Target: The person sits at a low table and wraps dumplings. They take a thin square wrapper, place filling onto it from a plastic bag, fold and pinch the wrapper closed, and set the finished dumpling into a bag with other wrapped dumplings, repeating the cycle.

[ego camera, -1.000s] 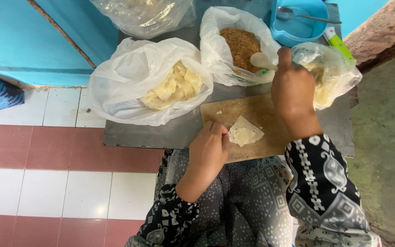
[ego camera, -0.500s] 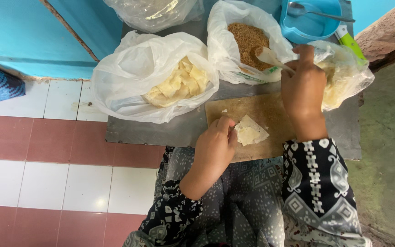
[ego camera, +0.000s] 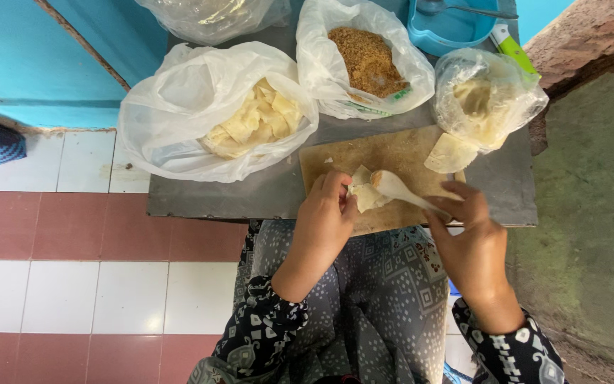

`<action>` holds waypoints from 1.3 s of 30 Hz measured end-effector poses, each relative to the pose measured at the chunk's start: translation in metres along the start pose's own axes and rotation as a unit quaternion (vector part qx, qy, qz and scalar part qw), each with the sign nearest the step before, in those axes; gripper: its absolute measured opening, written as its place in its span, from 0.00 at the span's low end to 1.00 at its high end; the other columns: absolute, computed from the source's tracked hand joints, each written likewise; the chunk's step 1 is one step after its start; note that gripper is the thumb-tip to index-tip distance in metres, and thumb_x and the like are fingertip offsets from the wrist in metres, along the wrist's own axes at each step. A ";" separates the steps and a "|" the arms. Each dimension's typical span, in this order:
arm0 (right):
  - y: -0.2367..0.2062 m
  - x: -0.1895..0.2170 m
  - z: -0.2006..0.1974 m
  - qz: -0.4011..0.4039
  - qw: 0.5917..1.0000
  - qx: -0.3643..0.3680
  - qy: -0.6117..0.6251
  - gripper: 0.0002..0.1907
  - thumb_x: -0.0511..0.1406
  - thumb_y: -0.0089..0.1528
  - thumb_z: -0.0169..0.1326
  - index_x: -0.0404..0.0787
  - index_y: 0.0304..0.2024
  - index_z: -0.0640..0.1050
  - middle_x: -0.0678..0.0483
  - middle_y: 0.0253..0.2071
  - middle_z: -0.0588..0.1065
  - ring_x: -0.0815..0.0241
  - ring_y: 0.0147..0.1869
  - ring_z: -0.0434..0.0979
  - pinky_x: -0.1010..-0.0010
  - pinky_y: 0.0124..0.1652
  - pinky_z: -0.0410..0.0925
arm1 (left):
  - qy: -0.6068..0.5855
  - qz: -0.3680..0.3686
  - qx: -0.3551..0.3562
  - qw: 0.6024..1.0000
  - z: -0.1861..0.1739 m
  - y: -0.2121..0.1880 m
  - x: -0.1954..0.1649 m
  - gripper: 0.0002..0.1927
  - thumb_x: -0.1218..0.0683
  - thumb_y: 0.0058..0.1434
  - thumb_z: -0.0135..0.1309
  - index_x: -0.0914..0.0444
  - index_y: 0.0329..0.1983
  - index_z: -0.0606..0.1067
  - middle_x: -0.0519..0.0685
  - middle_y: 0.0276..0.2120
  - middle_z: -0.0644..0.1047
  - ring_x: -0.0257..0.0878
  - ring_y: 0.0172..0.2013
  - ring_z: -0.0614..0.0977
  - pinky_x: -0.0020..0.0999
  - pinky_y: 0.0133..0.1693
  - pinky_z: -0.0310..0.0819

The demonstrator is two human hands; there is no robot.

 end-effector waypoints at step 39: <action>0.035 -0.009 0.013 -0.133 0.975 -0.010 -0.180 0.20 0.30 0.57 0.57 0.40 0.53 0.76 0.55 0.32 0.78 0.50 0.45 0.78 0.54 0.46 0.64 | 0.055 0.168 -0.030 0.984 -0.007 -0.011 -0.018 0.09 0.60 0.60 0.62 0.63 0.42 0.75 0.49 0.35 0.80 0.48 0.38 0.82 0.42 0.42 0.76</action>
Point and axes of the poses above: each hand's wrist, its own y-axis towards the middle knuckle, its own z-axis out of the palm, x = y × z, the point moved 9 cm from there along y, towards the middle knuckle
